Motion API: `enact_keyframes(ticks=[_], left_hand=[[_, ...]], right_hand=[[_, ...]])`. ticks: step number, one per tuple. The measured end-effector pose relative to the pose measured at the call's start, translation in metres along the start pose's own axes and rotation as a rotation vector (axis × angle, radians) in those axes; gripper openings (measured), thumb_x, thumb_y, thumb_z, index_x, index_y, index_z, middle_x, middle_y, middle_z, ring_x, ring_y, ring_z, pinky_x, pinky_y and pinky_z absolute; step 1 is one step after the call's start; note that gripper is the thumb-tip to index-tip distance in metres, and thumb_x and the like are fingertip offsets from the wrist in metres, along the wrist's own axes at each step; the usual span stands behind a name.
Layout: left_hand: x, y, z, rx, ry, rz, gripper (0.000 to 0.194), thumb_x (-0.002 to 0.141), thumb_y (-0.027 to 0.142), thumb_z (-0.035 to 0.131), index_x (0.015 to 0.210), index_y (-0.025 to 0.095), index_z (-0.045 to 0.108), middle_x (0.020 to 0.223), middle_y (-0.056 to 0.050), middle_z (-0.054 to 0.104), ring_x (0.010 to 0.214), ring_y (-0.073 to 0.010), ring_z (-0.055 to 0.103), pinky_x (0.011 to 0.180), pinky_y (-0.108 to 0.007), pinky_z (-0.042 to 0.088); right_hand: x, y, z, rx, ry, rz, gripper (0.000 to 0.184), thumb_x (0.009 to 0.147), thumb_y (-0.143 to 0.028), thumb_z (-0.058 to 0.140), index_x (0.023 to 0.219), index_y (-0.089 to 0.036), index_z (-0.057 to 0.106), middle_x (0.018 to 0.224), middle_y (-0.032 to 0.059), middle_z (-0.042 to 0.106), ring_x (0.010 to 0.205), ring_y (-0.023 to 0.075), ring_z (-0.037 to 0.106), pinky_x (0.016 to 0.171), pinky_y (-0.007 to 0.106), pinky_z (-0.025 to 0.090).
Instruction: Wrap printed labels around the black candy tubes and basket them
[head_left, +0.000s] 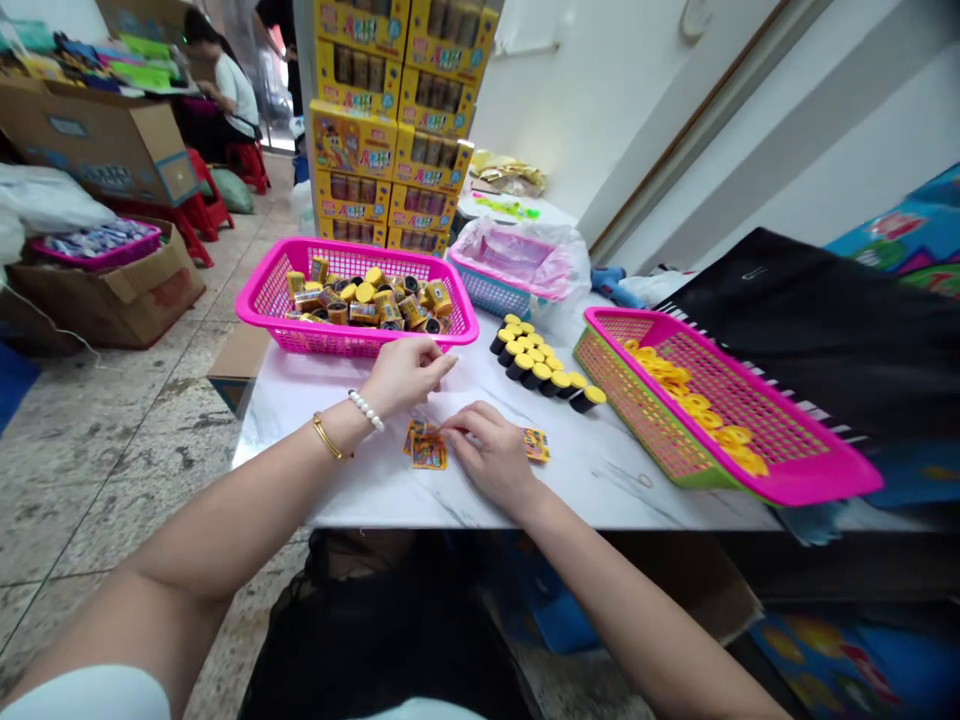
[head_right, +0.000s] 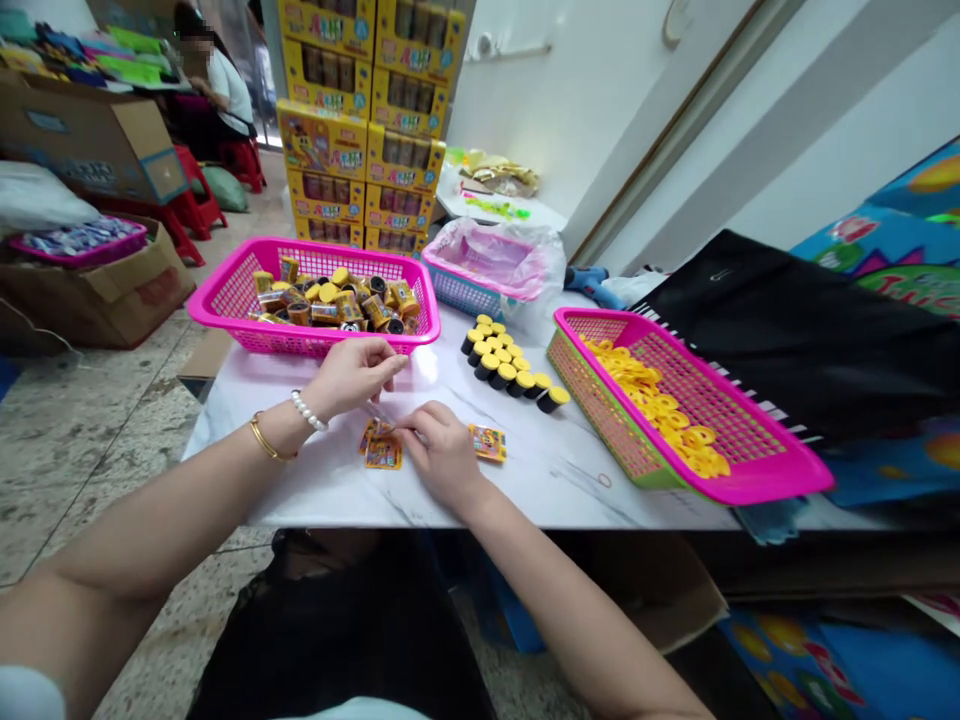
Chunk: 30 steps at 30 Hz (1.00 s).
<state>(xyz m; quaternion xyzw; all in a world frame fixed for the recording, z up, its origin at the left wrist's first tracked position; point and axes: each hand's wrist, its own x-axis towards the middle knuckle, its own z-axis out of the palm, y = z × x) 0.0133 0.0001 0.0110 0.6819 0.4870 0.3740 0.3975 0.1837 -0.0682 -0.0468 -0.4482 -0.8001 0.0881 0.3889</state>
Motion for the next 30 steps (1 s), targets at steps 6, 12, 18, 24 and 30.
enact_keyframes(ticks=[6,12,18,24,30], left_hand=[[0.002,-0.007,0.003,-0.256,-0.168,-0.126,0.052,0.075,0.064,0.071,0.074,0.012,0.065,0.075,-0.009,0.07,0.058,-0.0129,0.06,0.053,-0.023,0.04],[0.003,-0.007,0.002,-0.651,-0.099,-0.108,0.046,0.057,0.049,0.088,0.073,0.012,0.066,0.071,-0.004,0.066,0.064,-0.0106,0.057,0.063,-0.022,0.042],[0.003,-0.001,-0.003,-0.402,-0.026,0.068,0.037,0.072,0.049,0.075,0.067,0.014,0.064,0.064,-0.001,0.059,0.061,-0.0116,0.049,0.06,-0.024,0.036],[-0.006,0.004,0.001,-0.08,0.069,0.163,0.027,0.089,0.037,0.053,0.068,0.02,0.052,0.062,0.0,0.053,0.062,-0.0145,0.047,0.06,-0.027,0.033],[0.003,-0.013,0.019,-0.01,0.184,0.1,0.037,0.093,0.048,0.046,0.066,0.023,0.044,0.06,-0.001,0.051,0.06,-0.0172,0.048,0.059,-0.031,0.03]], right_hand=[[0.03,0.007,-0.031,-0.155,0.379,-0.122,0.01,0.092,-0.024,0.067,0.09,-0.025,0.076,0.085,0.0054,0.065,0.079,0.0192,0.064,0.072,0.033,0.054],[0.047,0.009,-0.034,-0.141,0.332,-0.217,0.012,0.091,-0.025,0.066,0.1,-0.023,0.074,0.088,0.0071,0.068,0.08,0.0202,0.065,0.074,0.035,0.055],[0.074,0.016,-0.046,0.243,0.117,0.142,0.037,0.086,-0.046,0.07,0.111,-0.017,0.07,0.096,0.0086,0.073,0.081,0.019,0.068,0.074,0.034,0.057],[0.075,0.012,-0.027,0.582,-0.149,0.435,0.057,0.083,-0.072,0.057,0.064,-0.018,0.058,0.054,-0.0007,0.056,0.05,0.013,0.052,0.049,0.025,0.041],[0.065,0.029,0.012,0.472,0.081,0.441,0.063,0.081,-0.083,0.046,0.058,-0.024,0.05,0.042,-0.0039,0.042,0.039,0.0145,0.04,0.041,0.028,0.032]])
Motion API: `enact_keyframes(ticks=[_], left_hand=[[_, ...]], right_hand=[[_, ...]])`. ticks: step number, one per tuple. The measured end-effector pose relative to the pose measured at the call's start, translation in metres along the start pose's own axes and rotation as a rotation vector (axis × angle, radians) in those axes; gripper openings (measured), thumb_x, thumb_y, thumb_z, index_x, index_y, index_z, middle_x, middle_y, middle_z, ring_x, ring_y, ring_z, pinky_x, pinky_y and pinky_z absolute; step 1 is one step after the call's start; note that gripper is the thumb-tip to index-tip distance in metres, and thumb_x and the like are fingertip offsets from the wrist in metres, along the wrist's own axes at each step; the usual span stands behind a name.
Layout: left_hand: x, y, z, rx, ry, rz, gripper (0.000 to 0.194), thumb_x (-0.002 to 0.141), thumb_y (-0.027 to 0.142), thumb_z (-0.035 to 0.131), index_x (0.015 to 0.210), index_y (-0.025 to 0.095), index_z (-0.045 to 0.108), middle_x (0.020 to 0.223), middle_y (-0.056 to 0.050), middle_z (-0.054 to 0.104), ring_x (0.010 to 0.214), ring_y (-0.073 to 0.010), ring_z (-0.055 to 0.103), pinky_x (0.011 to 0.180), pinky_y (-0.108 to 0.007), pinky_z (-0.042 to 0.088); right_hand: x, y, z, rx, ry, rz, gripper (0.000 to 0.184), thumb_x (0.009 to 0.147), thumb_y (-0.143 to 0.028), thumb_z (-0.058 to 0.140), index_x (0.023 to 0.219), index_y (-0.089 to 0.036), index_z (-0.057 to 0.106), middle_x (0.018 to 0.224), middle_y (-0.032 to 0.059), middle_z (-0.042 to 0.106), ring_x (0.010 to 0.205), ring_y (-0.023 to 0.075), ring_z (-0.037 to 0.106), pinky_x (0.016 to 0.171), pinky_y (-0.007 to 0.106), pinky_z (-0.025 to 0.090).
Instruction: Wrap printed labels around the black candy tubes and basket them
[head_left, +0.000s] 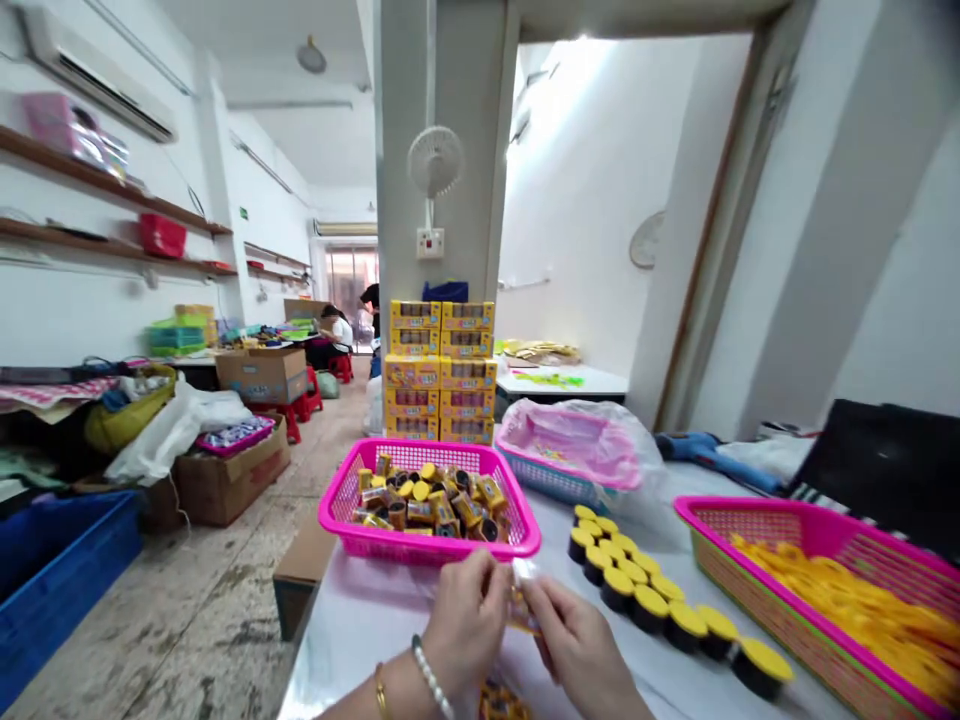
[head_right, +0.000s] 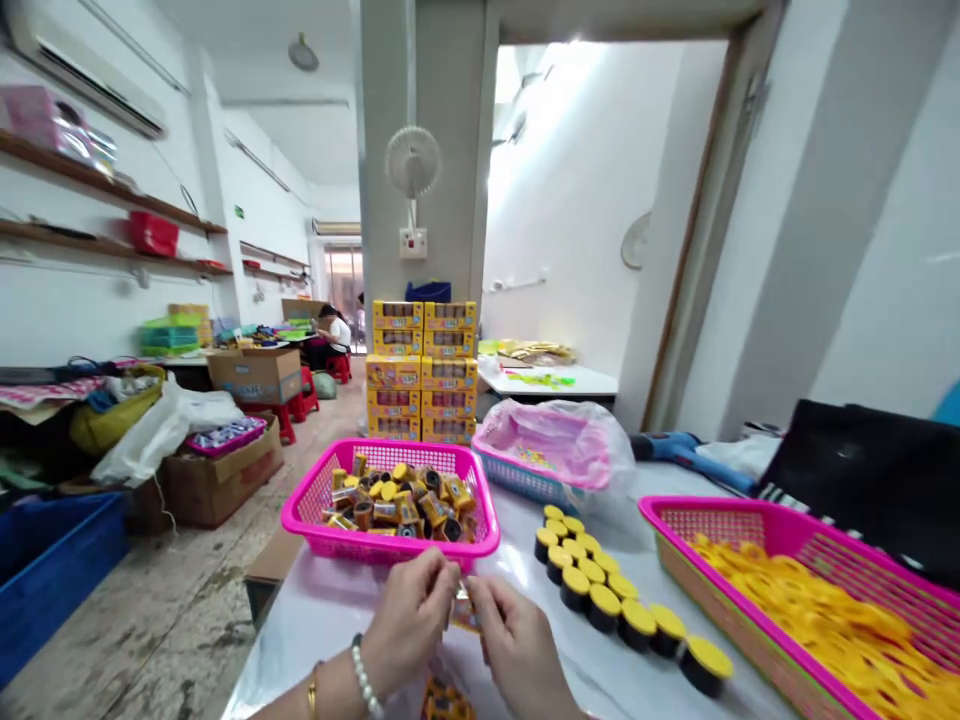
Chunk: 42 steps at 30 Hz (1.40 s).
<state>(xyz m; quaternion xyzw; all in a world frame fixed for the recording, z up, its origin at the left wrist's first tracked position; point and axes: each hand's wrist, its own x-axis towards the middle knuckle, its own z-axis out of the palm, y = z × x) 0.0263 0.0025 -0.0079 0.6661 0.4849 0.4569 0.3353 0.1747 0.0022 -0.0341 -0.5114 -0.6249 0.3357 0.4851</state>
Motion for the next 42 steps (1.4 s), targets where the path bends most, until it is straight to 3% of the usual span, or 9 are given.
enact_keyframes(ticks=[6,9,16,26,34,39,42], left_hand=[[-0.009,0.006,0.0,-0.216,0.065,-0.028,0.057,0.085,0.076,0.046,0.067,0.022,0.049,0.051,0.002,0.044,0.049,-0.0138,0.042,0.05,-0.027,0.032],[-0.013,0.012,-0.002,-0.363,0.041,-0.061,0.062,0.082,0.08,0.05,0.07,0.019,0.056,0.047,0.004,0.042,0.045,-0.0111,0.039,0.047,-0.025,0.03],[-0.023,0.021,-0.002,-0.447,0.0,-0.035,0.055,0.083,0.069,0.061,0.078,0.015,0.068,0.049,0.004,0.047,0.045,-0.009,0.042,0.047,-0.023,0.033],[-0.024,0.028,-0.004,-0.474,0.042,-0.059,0.047,0.077,0.061,0.073,0.077,0.014,0.072,0.058,0.001,0.053,0.048,-0.0073,0.043,0.047,-0.021,0.035],[-0.019,0.029,-0.002,-0.671,-0.046,-0.226,0.059,0.065,0.068,0.08,0.075,0.01,0.072,0.054,0.003,0.049,0.04,-0.0033,0.036,0.04,-0.019,0.022],[-0.018,0.031,-0.005,-0.711,-0.186,-0.402,0.057,0.054,0.062,0.088,0.061,0.011,0.063,0.049,0.003,0.047,0.04,-0.0028,0.035,0.039,-0.018,0.019],[-0.016,0.03,-0.005,-0.726,-0.114,-0.419,0.053,0.049,0.052,0.093,0.073,0.01,0.071,0.051,0.004,0.048,0.043,-0.003,0.036,0.041,-0.016,0.023]], right_hand=[[-0.002,-0.017,-0.02,-0.087,0.329,-0.147,0.065,0.087,-0.078,0.044,0.052,-0.023,0.046,0.043,-0.0008,0.046,0.044,0.0151,0.046,0.047,0.028,0.038],[-0.007,-0.022,-0.023,-0.08,0.403,-0.194,0.062,0.089,-0.075,0.047,0.055,-0.022,0.048,0.046,-0.0017,0.048,0.047,0.0133,0.046,0.051,0.027,0.039],[-0.015,-0.018,-0.018,-0.053,0.382,-0.268,0.053,0.093,-0.065,0.051,0.066,-0.021,0.055,0.055,-0.001,0.056,0.053,0.0134,0.051,0.054,0.027,0.041],[-0.019,-0.017,-0.021,-0.25,0.417,-0.459,0.043,0.099,-0.047,0.054,0.065,-0.02,0.057,0.058,-0.0011,0.057,0.055,0.0125,0.051,0.056,0.026,0.041],[-0.019,-0.017,-0.022,-0.311,0.442,-0.575,0.039,0.099,-0.038,0.056,0.066,-0.019,0.056,0.058,-0.0028,0.054,0.054,0.0107,0.05,0.054,0.024,0.039],[-0.021,-0.015,-0.02,-0.332,0.414,-0.654,0.034,0.099,-0.032,0.057,0.068,-0.019,0.057,0.061,-0.0019,0.057,0.055,0.0106,0.052,0.056,0.023,0.041],[-0.021,-0.014,-0.019,-0.343,0.384,-0.675,0.034,0.1,-0.034,0.055,0.069,-0.019,0.059,0.062,-0.0009,0.057,0.056,0.0112,0.053,0.056,0.024,0.042]])
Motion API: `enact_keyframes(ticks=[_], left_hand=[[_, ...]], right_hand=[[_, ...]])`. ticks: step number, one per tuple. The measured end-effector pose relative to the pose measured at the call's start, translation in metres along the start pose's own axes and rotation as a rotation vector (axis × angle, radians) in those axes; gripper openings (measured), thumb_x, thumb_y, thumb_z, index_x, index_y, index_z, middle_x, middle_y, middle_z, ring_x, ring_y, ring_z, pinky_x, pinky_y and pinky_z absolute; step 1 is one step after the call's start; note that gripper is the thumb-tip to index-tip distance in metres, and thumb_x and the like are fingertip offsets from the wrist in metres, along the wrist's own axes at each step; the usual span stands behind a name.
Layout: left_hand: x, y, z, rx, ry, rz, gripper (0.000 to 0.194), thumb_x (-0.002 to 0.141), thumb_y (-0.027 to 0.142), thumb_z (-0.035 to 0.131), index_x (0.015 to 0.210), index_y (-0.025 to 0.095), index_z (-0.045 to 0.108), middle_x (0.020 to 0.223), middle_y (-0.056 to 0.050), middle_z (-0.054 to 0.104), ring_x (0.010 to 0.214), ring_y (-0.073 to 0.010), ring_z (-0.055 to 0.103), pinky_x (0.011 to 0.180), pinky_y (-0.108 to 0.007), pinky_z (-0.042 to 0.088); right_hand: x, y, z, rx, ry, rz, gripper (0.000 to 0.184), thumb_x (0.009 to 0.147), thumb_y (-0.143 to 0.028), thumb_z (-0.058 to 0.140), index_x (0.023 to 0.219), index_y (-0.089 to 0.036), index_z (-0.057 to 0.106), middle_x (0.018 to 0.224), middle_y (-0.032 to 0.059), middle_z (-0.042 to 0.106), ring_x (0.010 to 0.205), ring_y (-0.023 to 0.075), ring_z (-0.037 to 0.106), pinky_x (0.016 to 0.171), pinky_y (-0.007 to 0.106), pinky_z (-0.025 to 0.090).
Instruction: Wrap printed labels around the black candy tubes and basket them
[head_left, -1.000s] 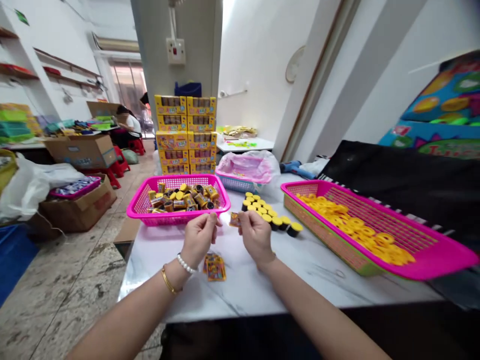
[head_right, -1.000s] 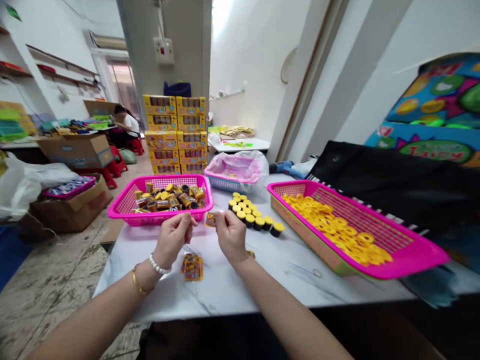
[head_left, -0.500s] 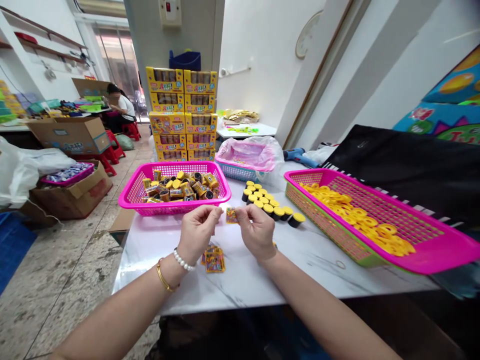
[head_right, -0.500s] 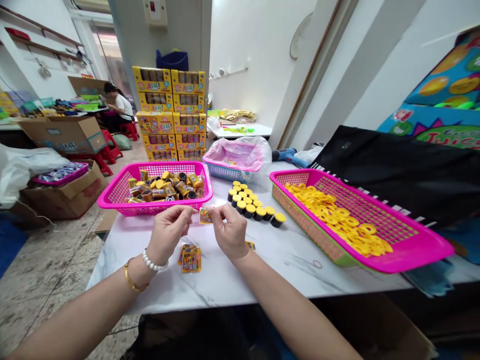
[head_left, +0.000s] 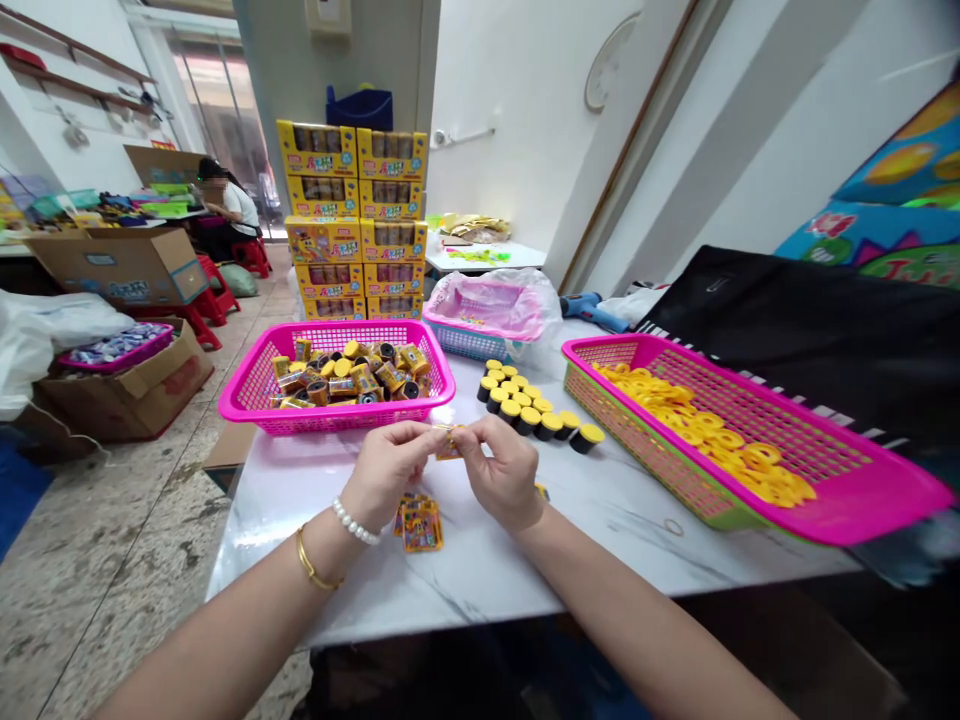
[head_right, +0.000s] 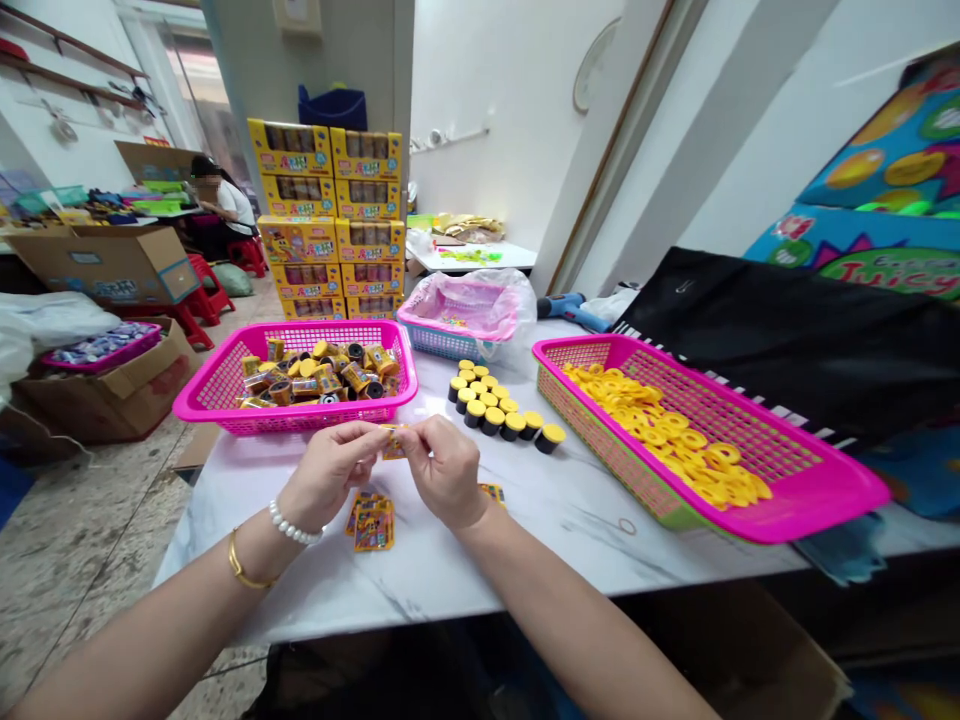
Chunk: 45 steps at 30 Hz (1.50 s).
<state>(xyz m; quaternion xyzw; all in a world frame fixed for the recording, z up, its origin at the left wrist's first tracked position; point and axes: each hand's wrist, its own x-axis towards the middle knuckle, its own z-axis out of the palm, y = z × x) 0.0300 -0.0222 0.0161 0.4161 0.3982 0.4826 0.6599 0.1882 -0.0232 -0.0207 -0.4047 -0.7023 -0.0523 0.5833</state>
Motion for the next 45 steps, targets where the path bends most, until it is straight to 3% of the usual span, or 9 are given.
enact_keyframes(ticks=[4,11,15,19,25,33,45], left_hand=[[-0.001,0.001,0.0,-0.048,0.088,0.109,0.05,0.051,0.049,0.094,0.078,0.012,0.073,0.061,0.0,0.059,0.047,-0.0047,0.043,0.041,-0.016,0.028],[-0.01,0.003,0.004,-0.016,0.008,0.12,0.054,0.059,0.059,0.088,0.077,0.01,0.076,0.061,-0.003,0.06,0.046,-0.0045,0.043,0.041,-0.017,0.026],[-0.014,0.004,0.004,0.025,-0.013,0.218,0.049,0.069,0.058,0.082,0.081,0.011,0.078,0.062,-0.002,0.059,0.048,-0.0045,0.044,0.044,-0.017,0.028],[-0.018,0.006,0.003,0.117,-0.063,0.291,0.043,0.078,0.053,0.076,0.086,0.012,0.079,0.062,-0.002,0.058,0.049,-0.0048,0.042,0.045,-0.019,0.03],[-0.019,0.008,0.003,0.226,-0.03,0.417,0.031,0.085,0.042,0.069,0.086,0.013,0.078,0.063,-0.001,0.059,0.048,-0.0056,0.041,0.046,-0.021,0.033],[-0.013,0.008,0.002,0.108,0.031,0.36,0.033,0.079,0.046,0.075,0.079,0.013,0.071,0.06,0.001,0.056,0.047,-0.0059,0.041,0.044,-0.021,0.031],[-0.015,0.011,0.004,0.286,-0.058,0.342,0.031,0.083,0.044,0.07,0.076,0.015,0.078,0.059,-0.002,0.059,0.054,-0.0103,0.047,0.052,-0.023,0.037]], right_hand=[[0.003,0.001,-0.001,0.055,0.033,0.141,0.039,0.1,-0.042,0.053,0.069,-0.019,0.06,0.062,-0.0002,0.059,0.058,0.0119,0.054,0.056,0.025,0.043],[0.009,0.003,-0.004,0.329,0.029,0.552,0.052,0.092,-0.064,0.057,0.065,-0.019,0.057,0.052,-0.0024,0.056,0.048,0.0107,0.052,0.049,0.024,0.042],[0.01,0.005,-0.001,0.535,0.034,0.678,0.053,0.088,-0.067,0.06,0.066,-0.019,0.057,0.051,-0.0033,0.056,0.043,0.0098,0.05,0.044,0.023,0.042],[0.007,0.003,0.001,0.56,-0.004,0.656,0.052,0.09,-0.065,0.06,0.066,-0.019,0.059,0.053,-0.0025,0.057,0.045,0.0097,0.051,0.045,0.023,0.043],[0.002,-0.008,-0.003,0.461,-0.088,0.541,0.05,0.095,-0.06,0.056,0.069,-0.019,0.063,0.055,-0.001,0.06,0.049,0.0105,0.055,0.048,0.023,0.044],[0.003,-0.006,-0.003,0.412,-0.044,0.53,0.051,0.096,-0.061,0.054,0.069,-0.019,0.062,0.056,-0.0007,0.06,0.05,0.0115,0.055,0.049,0.024,0.045],[0.001,-0.007,-0.004,0.335,-0.089,0.429,0.046,0.101,-0.051,0.048,0.069,-0.02,0.059,0.057,-0.0011,0.058,0.051,0.0116,0.054,0.049,0.024,0.044]])
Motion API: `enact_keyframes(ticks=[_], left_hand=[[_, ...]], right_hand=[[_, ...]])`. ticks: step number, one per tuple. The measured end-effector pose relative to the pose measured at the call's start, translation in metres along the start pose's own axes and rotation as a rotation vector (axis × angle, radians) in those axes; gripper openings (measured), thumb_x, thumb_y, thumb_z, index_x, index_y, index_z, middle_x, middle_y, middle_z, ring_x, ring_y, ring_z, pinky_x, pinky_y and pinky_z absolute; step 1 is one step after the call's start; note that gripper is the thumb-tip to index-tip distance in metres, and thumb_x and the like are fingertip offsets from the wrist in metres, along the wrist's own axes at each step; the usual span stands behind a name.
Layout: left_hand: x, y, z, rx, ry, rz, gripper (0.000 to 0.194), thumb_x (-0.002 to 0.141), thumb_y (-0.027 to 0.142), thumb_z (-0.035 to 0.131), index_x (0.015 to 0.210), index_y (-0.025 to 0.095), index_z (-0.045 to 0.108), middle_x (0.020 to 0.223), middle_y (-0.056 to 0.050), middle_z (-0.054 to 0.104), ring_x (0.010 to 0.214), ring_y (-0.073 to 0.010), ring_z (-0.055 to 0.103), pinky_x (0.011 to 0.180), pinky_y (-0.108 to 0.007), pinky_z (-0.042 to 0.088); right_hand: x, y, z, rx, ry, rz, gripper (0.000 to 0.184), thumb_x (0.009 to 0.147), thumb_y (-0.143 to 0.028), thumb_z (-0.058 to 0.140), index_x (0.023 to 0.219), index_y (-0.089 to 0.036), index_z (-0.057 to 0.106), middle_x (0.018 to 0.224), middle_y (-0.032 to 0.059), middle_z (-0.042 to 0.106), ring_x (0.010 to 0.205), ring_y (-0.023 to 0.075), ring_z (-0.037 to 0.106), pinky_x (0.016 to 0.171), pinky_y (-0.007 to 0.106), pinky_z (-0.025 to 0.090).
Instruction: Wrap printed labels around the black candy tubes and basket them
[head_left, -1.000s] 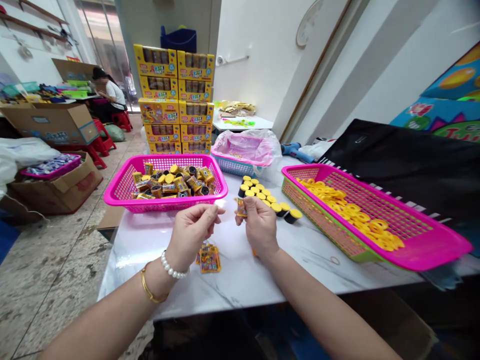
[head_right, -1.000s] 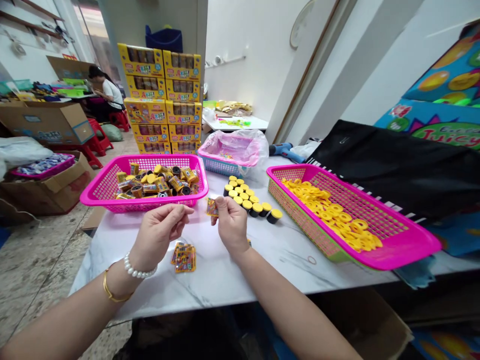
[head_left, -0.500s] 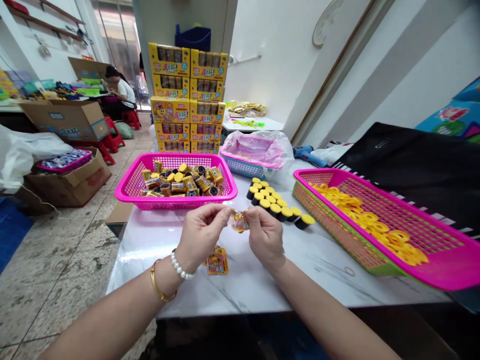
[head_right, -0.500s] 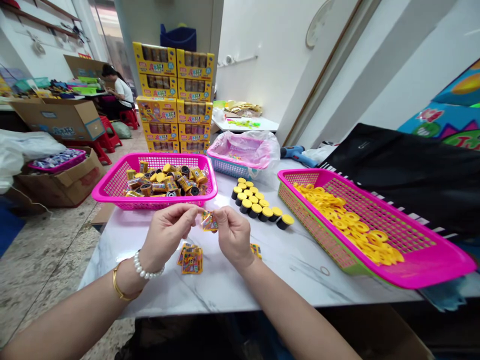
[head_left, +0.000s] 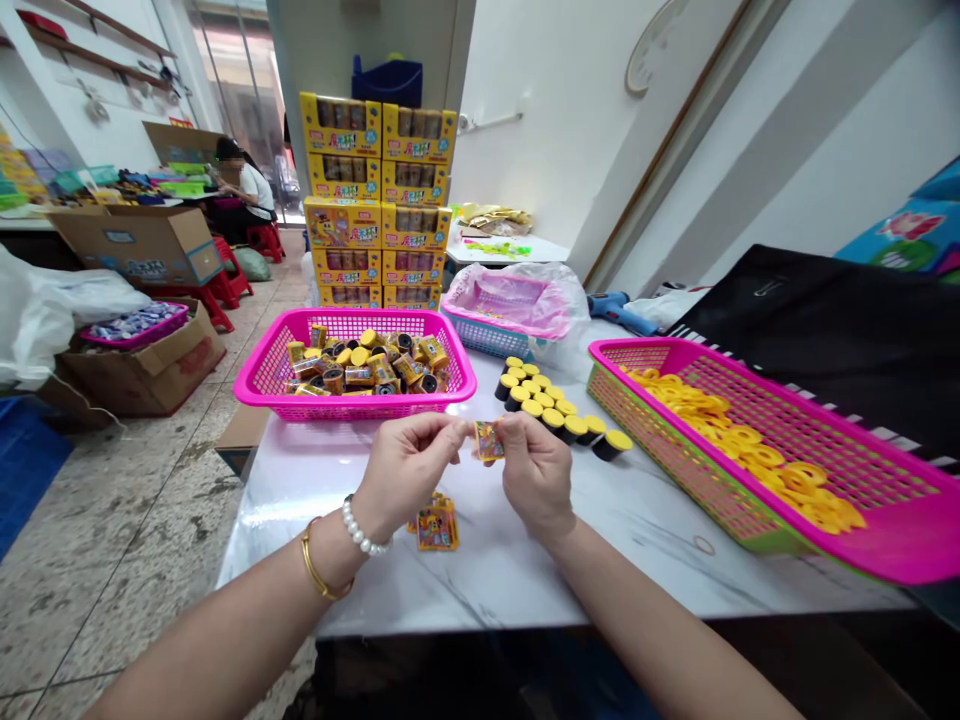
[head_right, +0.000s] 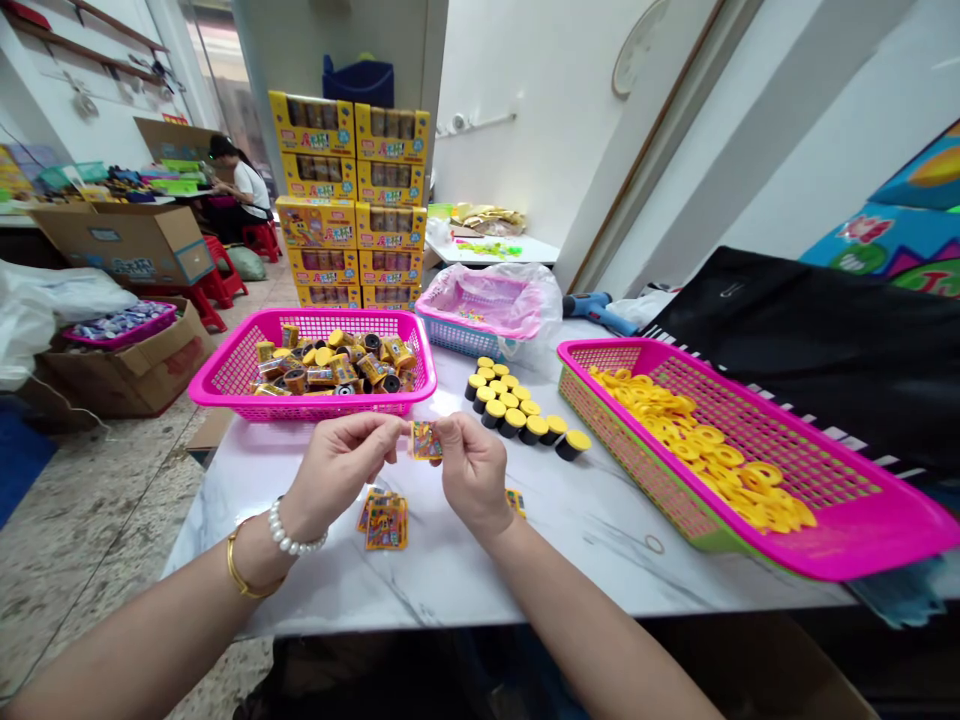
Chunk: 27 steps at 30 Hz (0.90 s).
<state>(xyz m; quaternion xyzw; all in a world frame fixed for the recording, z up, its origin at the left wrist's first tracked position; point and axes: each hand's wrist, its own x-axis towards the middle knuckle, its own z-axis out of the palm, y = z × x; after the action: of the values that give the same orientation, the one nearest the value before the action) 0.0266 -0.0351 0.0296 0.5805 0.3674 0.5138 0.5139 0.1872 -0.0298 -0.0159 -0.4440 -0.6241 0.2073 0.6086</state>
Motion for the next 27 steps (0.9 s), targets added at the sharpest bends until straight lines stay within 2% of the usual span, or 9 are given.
enact_keyframes(ticks=[4,6,9,12,15,19,23,27], left_hand=[[0.005,-0.006,-0.002,0.138,-0.052,-0.039,0.032,0.08,0.046,0.073,0.077,0.015,0.081,0.068,-0.007,0.068,0.063,-0.0141,0.054,0.059,-0.026,0.039],[0.01,-0.01,-0.005,0.017,-0.067,-0.153,0.034,0.072,0.048,0.078,0.075,0.014,0.081,0.068,-0.008,0.069,0.062,-0.0145,0.055,0.061,-0.027,0.04],[0.021,-0.019,-0.01,-0.126,0.003,-0.253,0.031,0.058,0.044,0.086,0.067,0.015,0.079,0.061,-0.006,0.066,0.06,-0.0146,0.054,0.064,-0.029,0.043],[0.029,-0.028,-0.011,-0.106,0.11,-0.231,0.026,0.054,0.038,0.086,0.065,0.014,0.079,0.059,-0.006,0.065,0.06,-0.0155,0.054,0.064,-0.03,0.043],[0.03,-0.033,-0.009,0.051,0.154,-0.137,0.015,0.059,0.029,0.082,0.065,0.016,0.08,0.067,-0.007,0.069,0.066,-0.0176,0.058,0.067,-0.03,0.044],[0.03,-0.032,-0.007,0.239,0.217,-0.056,0.008,0.064,0.025,0.078,0.068,0.019,0.082,0.075,-0.008,0.073,0.079,-0.0212,0.063,0.074,-0.031,0.047],[0.029,-0.03,-0.003,0.162,0.184,-0.087,0.014,0.068,0.025,0.071,0.072,0.016,0.082,0.073,-0.009,0.076,0.072,-0.0221,0.067,0.067,-0.03,0.049],[0.024,-0.027,0.003,0.219,0.251,-0.022,0.02,0.072,0.027,0.067,0.074,0.016,0.083,0.068,-0.009,0.075,0.063,-0.0197,0.064,0.062,-0.029,0.046]], right_hand=[[0.002,-0.002,-0.002,-0.195,-0.051,-0.272,0.036,0.101,-0.034,0.051,0.068,-0.02,0.057,0.06,-0.0013,0.056,0.054,0.0118,0.053,0.052,0.024,0.042],[0.004,-0.002,-0.002,-0.281,-0.08,-0.397,0.027,0.098,-0.026,0.056,0.072,-0.021,0.059,0.062,-0.0014,0.057,0.055,0.0121,0.055,0.053,0.024,0.043],[0.008,0.006,0.0,-0.314,-0.107,-0.454,0.012,0.093,-0.023,0.062,0.082,-0.022,0.065,0.065,-0.0013,0.06,0.055,0.0134,0.058,0.053,0.024,0.047],[0.011,0.016,0.004,-0.256,-0.161,-0.407,0.009,0.094,-0.027,0.062,0.089,-0.024,0.068,0.071,0.0,0.066,0.058,0.0155,0.063,0.055,0.024,0.053],[0.012,0.021,0.005,-0.2,-0.179,-0.331,0.016,0.094,-0.032,0.061,0.084,-0.024,0.07,0.07,0.0012,0.068,0.059,0.017,0.065,0.056,0.024,0.055],[0.015,0.018,0.006,-0.149,-0.174,-0.253,0.026,0.092,-0.044,0.063,0.081,-0.022,0.072,0.072,0.0051,0.07,0.062,0.0196,0.067,0.057,0.026,0.056],[0.017,0.023,0.007,-0.135,-0.197,-0.171,0.039,0.088,-0.053,0.064,0.068,-0.021,0.069,0.064,0.0046,0.067,0.059,0.0202,0.065,0.055,0.026,0.056],[0.018,0.039,0.005,-0.15,-0.205,-0.149,0.037,0.085,-0.056,0.066,0.073,-0.022,0.074,0.065,0.0037,0.069,0.058,0.0201,0.066,0.055,0.025,0.056]])
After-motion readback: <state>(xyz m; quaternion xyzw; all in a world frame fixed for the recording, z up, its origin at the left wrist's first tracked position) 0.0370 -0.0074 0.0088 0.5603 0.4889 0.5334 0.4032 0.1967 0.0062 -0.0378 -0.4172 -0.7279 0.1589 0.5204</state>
